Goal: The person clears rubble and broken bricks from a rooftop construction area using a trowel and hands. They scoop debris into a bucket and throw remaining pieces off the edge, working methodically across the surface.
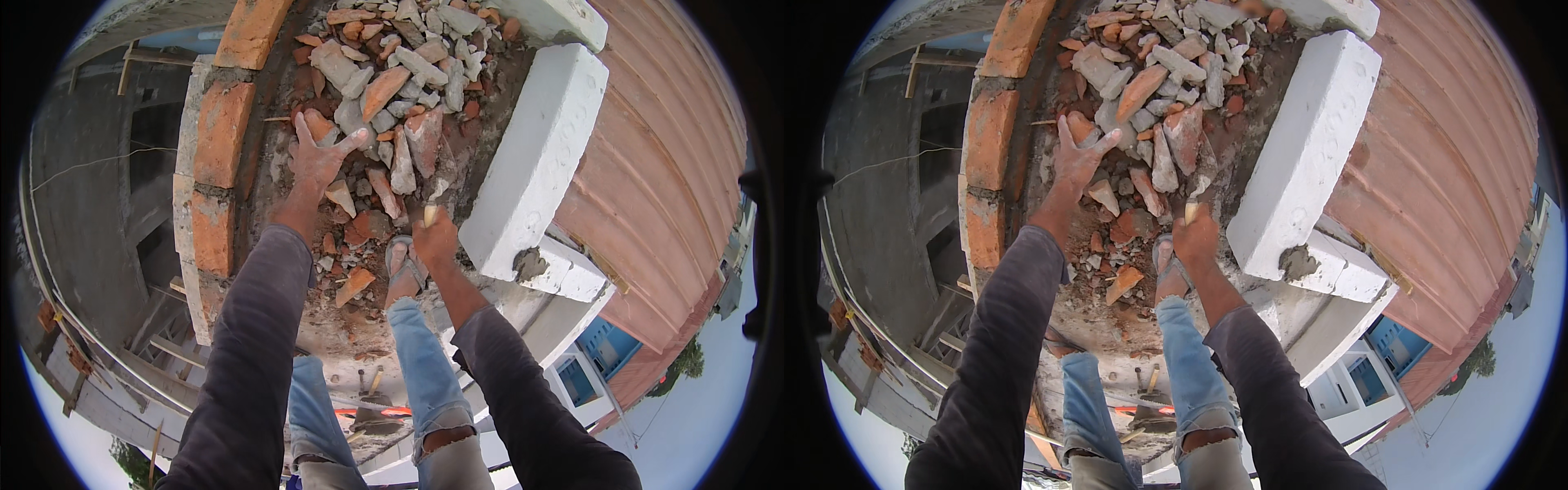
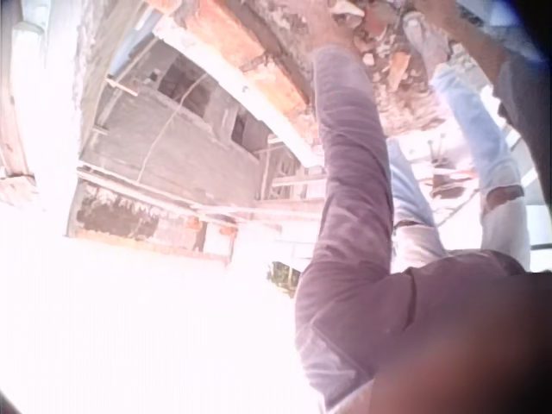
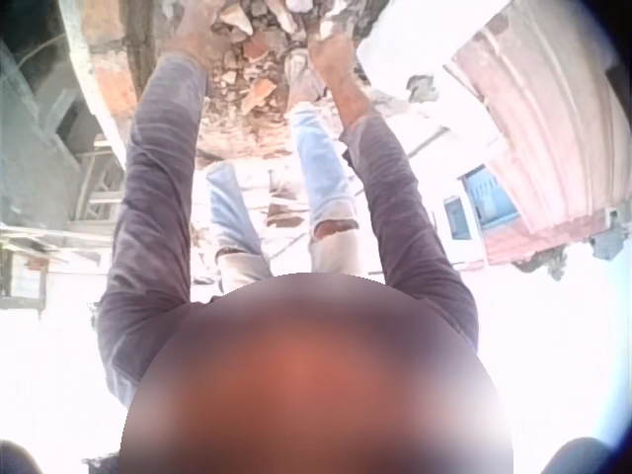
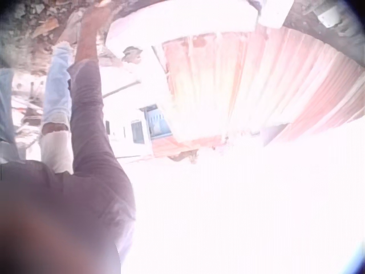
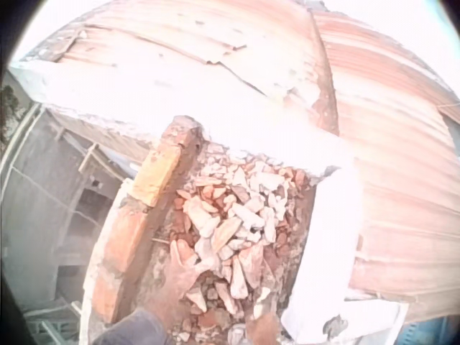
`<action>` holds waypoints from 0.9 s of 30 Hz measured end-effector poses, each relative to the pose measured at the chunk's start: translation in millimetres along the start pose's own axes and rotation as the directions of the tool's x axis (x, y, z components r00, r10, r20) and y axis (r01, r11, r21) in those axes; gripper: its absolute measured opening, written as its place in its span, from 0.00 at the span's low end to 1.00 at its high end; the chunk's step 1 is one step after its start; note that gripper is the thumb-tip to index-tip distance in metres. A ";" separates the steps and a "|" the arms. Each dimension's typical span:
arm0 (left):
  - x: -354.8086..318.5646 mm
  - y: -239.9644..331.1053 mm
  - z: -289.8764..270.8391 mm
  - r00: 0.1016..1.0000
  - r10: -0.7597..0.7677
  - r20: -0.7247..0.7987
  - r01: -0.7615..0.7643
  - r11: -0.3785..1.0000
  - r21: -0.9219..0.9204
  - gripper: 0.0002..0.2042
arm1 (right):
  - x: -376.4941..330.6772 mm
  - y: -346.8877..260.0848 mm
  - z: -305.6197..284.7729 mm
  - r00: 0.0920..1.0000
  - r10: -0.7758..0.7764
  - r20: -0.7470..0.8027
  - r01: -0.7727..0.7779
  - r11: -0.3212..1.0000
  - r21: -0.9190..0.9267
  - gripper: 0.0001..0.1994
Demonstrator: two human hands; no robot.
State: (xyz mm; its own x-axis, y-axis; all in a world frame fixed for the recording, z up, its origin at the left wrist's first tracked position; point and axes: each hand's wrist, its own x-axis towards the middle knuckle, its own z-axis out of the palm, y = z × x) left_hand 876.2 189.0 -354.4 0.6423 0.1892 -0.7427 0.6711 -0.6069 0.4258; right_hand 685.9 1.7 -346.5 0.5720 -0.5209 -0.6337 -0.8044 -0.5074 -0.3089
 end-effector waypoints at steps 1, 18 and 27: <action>-1.9 0.1 5.4 1.000 0.017 -0.025 -0.017 1.000 0.001 0.75 | -0.7 -2.0 1.2 0.998 -0.059 0.037 0.057 0.997 0.057 0.15; -58.9 -67.7 40.5 0.999 -0.028 -0.045 0.009 0.927 -0.375 0.79 | -27.9 -15.3 10.0 0.887 -0.316 0.337 0.298 0.949 0.105 0.17; -166.2 -97.9 -11.8 0.999 0.036 -0.019 -0.041 0.799 -0.600 0.75 | -143.2 -1.7 -26.6 0.844 -0.437 0.310 0.439 0.896 0.068 0.12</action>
State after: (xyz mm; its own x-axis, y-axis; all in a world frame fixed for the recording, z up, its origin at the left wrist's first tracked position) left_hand 708.1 226.0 -266.6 0.6732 0.1815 -0.7168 0.7323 -0.0299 0.6803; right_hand 609.7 58.9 -236.4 0.7848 -0.0048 -0.6197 -0.4802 -0.6368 -0.6033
